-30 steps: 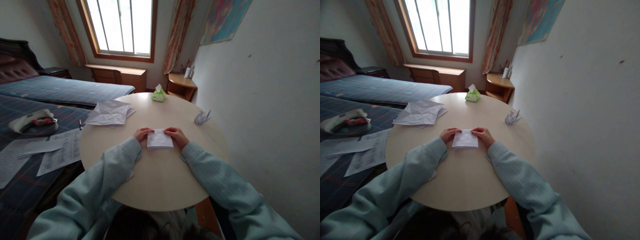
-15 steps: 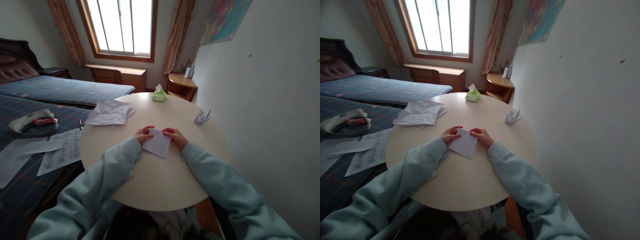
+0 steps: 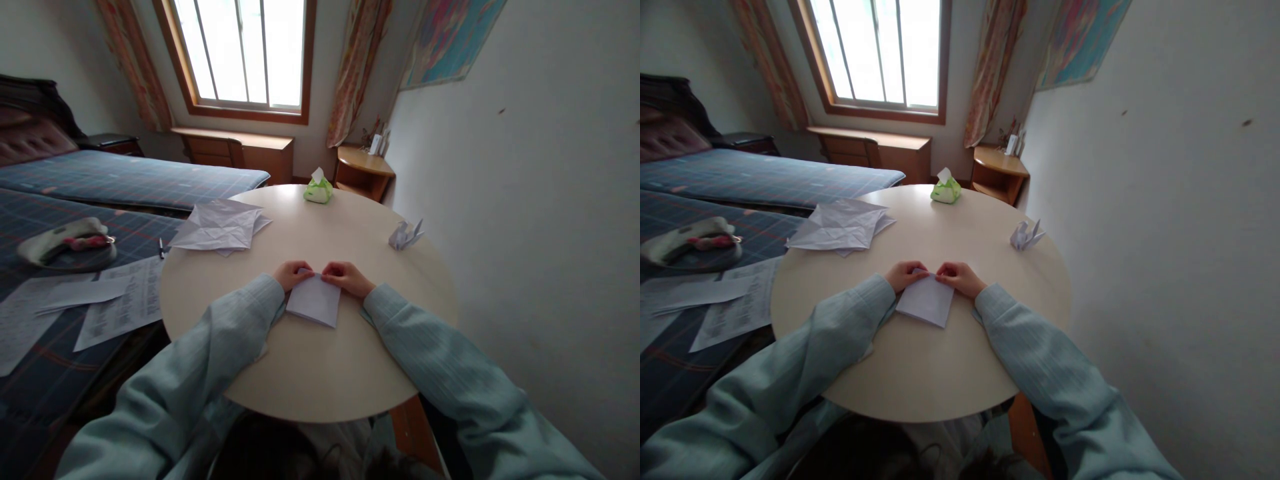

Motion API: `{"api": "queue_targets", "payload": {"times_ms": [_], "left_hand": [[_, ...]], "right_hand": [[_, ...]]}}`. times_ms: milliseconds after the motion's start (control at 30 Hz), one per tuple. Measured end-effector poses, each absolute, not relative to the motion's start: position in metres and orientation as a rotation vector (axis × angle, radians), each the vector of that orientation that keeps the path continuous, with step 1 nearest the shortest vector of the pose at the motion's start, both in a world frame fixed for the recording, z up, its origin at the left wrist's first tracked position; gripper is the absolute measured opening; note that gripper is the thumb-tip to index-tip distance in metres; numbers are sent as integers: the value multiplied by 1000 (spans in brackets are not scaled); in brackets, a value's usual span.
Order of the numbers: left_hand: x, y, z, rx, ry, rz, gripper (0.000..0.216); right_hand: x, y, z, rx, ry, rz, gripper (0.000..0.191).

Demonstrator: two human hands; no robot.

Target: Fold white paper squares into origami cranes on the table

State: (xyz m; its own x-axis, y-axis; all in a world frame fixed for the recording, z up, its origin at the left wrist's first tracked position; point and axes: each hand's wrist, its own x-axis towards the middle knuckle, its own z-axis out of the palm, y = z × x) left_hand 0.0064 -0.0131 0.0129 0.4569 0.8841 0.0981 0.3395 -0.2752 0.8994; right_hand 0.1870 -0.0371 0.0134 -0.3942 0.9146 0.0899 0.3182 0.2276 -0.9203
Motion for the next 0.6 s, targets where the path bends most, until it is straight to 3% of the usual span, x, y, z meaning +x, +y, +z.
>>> {"api": "queue_targets", "payload": {"times_ms": [300, 433, 600], "left_hand": [[8, -10, 7, 1474, 949, 806, 35], [8, -10, 7, 1480, 1009, 816, 31], [1, -8, 9, 1813, 1227, 874, 24]], "right_hand": [[190, -30, 9, -1160, -1556, 1135, 22], [194, -23, 3, -1196, -1374, 1009, 20], [192, -26, 5, -1321, -1522, 818, 19]]}}
